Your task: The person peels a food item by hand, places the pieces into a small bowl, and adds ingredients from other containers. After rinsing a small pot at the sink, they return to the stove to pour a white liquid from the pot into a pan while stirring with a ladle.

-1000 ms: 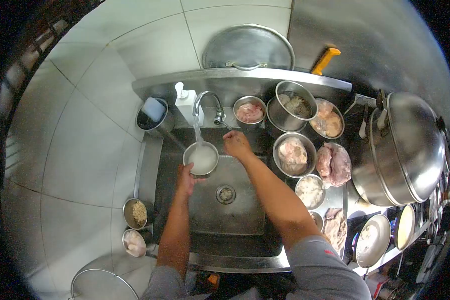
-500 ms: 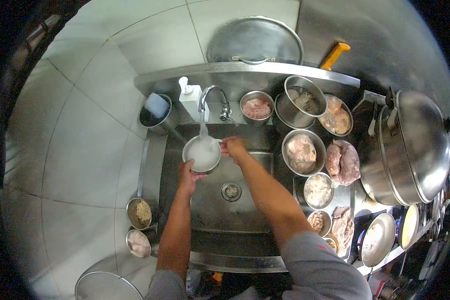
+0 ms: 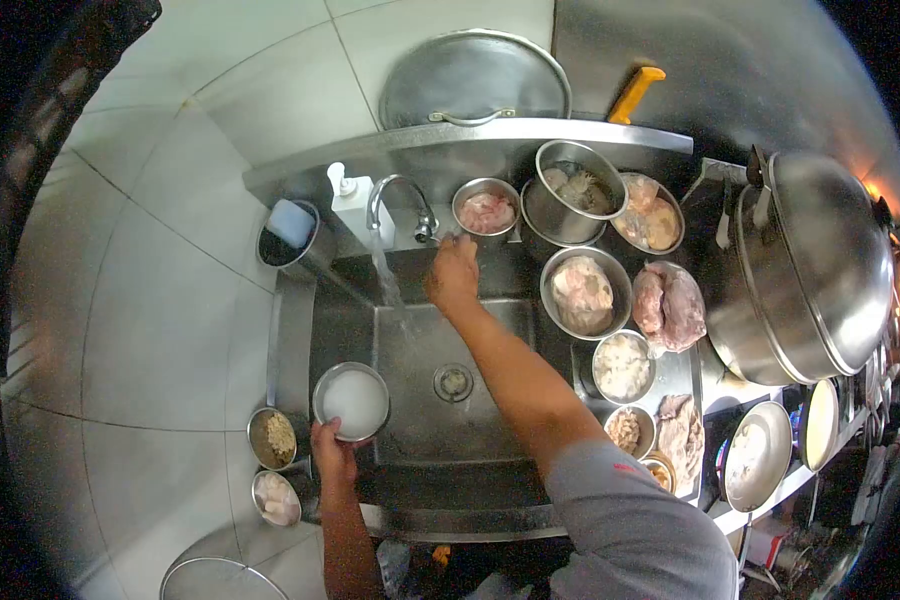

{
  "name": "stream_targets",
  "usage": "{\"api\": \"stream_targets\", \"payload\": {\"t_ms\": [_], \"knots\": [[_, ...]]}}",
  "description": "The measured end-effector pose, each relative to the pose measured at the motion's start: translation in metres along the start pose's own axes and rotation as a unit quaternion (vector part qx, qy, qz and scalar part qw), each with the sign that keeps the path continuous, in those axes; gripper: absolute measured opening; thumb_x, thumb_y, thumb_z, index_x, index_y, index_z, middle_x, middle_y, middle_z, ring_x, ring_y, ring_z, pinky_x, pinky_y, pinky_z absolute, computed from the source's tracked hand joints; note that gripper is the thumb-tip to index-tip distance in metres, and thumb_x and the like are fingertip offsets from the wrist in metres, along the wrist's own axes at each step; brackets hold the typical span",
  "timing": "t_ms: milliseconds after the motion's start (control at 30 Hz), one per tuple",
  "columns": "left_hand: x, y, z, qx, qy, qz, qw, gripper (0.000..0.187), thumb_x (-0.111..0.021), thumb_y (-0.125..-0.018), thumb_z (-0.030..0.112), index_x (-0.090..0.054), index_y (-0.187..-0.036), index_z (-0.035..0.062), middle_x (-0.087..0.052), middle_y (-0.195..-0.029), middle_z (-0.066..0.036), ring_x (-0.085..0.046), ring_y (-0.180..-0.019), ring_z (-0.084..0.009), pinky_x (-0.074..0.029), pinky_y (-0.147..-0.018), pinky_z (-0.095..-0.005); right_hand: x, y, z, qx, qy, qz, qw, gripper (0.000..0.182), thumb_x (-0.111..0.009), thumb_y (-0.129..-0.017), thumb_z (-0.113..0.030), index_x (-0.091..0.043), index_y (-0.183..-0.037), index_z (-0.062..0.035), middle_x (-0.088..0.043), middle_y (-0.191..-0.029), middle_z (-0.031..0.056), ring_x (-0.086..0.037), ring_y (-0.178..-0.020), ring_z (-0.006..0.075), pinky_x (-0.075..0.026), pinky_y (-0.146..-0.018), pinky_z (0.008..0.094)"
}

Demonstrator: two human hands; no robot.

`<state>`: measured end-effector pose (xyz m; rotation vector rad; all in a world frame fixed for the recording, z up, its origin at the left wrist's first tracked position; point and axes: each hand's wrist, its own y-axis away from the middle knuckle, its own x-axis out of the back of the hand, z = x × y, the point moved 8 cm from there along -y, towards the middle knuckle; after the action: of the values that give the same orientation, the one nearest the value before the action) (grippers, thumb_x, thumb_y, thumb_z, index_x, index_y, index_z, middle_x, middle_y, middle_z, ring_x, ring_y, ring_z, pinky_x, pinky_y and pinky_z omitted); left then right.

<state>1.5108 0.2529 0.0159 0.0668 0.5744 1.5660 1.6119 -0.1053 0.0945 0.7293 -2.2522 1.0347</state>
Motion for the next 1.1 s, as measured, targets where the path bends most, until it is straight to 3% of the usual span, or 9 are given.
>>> {"api": "stream_targets", "payload": {"t_ms": [33,133,333,467,567,633,833,967,1100], "knots": [[0.005,0.008,-0.001,0.000,0.005,0.008,1.000,0.035,-0.058,-0.080,0.013,-0.052,-0.114,0.0053,-0.060,-0.102,-0.010,-0.063,-0.084,-0.0229,-0.054,-0.061,-0.0324,-0.004,0.001,0.002,-0.003,0.000,-0.002,1.000,0.018,-0.064,-0.076,-0.007,-0.066,-0.092,0.0001,-0.061,-0.107,0.0253,-0.062,-0.094,0.0385,-0.051,-0.079,0.0450],[0.008,0.027,-0.004,0.009,0.045,0.037,0.998,0.040,-0.058,-0.079,0.013,-0.051,-0.117,0.0054,-0.059,-0.105,-0.010,-0.063,-0.089,-0.0240,-0.055,-0.068,-0.0348,-0.095,0.014,0.033,-0.128,0.014,-0.342,0.931,0.025,-0.064,-0.077,-0.014,-0.068,-0.098,-0.0026,-0.061,-0.114,0.0223,-0.057,-0.108,0.0357,-0.048,-0.088,0.0419],[-0.017,0.053,-0.002,0.018,0.031,-0.030,0.999,0.052,-0.059,-0.077,0.017,-0.047,-0.125,0.0001,-0.054,-0.118,-0.014,-0.055,-0.108,-0.0277,-0.048,-0.089,-0.0426,-0.097,0.035,0.040,0.066,-0.122,-0.438,0.888,0.040,-0.052,-0.084,-0.028,-0.059,-0.119,-0.0108,-0.059,-0.117,0.0213,-0.057,-0.108,0.0373,-0.046,-0.091,0.0451],[-0.054,0.080,0.002,0.022,-0.035,-0.061,0.997,0.055,-0.057,-0.076,0.019,-0.046,-0.126,-0.0024,-0.052,-0.122,-0.016,-0.053,-0.111,-0.0300,-0.043,-0.095,-0.0435,0.071,0.088,0.024,-0.041,-0.205,-0.326,0.922,0.043,-0.051,-0.089,-0.045,-0.069,-0.088,-0.0055,-0.066,-0.092,0.0195,-0.064,-0.089,0.0343,-0.049,-0.077,0.0462],[-0.087,0.106,-0.008,0.027,-0.065,-0.125,0.990,0.057,-0.054,-0.077,0.020,-0.044,-0.128,-0.0043,-0.051,-0.124,-0.018,-0.051,-0.113,-0.0306,-0.040,-0.098,-0.0436,0.227,0.151,0.009,-0.128,-0.256,-0.391,0.875,0.054,-0.048,-0.091,-0.054,-0.064,-0.085,-0.0021,-0.063,-0.074,0.0193,-0.063,-0.073,0.0382,-0.048,-0.068,0.0463],[-0.126,0.137,-0.025,0.051,-0.065,-0.203,0.976,0.058,-0.054,-0.077,0.020,-0.044,-0.129,-0.0056,-0.051,-0.124,-0.019,-0.051,-0.114,-0.0308,-0.040,-0.099,-0.0434,0.276,0.194,0.022,-0.159,-0.226,-0.435,0.857,0.053,-0.050,-0.091,-0.052,-0.062,-0.082,-0.0008,-0.062,-0.072,0.0202,-0.062,-0.070,0.0401,-0.048,-0.065,0.0460],[-0.265,0.258,-0.075,0.136,-0.076,-0.420,0.894,0.052,-0.057,-0.075,0.010,-0.050,-0.124,-0.0051,-0.059,-0.116,-0.014,-0.057,-0.107,-0.0238,-0.043,-0.096,-0.0354,0.431,0.248,0.086,-0.266,-0.136,-0.215,0.930,0.030,-0.059,-0.088,-0.027,-0.057,-0.078,0.0009,-0.058,-0.065,0.0213,-0.060,-0.063,0.0376,-0.046,-0.059,0.0450],[-0.349,0.318,-0.128,0.253,-0.034,-0.583,0.772,0.052,-0.046,-0.099,0.033,-0.041,-0.137,-0.0006,-0.057,-0.123,-0.008,-0.055,-0.110,-0.0175,-0.042,-0.095,-0.0333,0.513,0.304,0.144,-0.334,-0.095,-0.065,0.936,0.024,-0.062,-0.081,-0.018,-0.056,-0.071,0.0027,-0.055,-0.061,0.0227,-0.056,-0.058,0.0386,-0.045,-0.055,0.0433],[-0.432,0.337,-0.182,-0.047,-0.371,-0.693,0.617,0.045,-0.063,-0.090,0.025,-0.054,-0.127,-0.0002,-0.059,-0.118,-0.011,-0.058,-0.098,-0.0158,-0.048,-0.084,-0.0295,0.582,0.350,0.171,-0.455,-0.050,-0.027,0.889,0.028,-0.059,-0.080,-0.017,-0.053,-0.063,0.0051,-0.051,-0.056,0.0238,-0.052,-0.052,0.0356,-0.042,-0.053,0.0427]]}}
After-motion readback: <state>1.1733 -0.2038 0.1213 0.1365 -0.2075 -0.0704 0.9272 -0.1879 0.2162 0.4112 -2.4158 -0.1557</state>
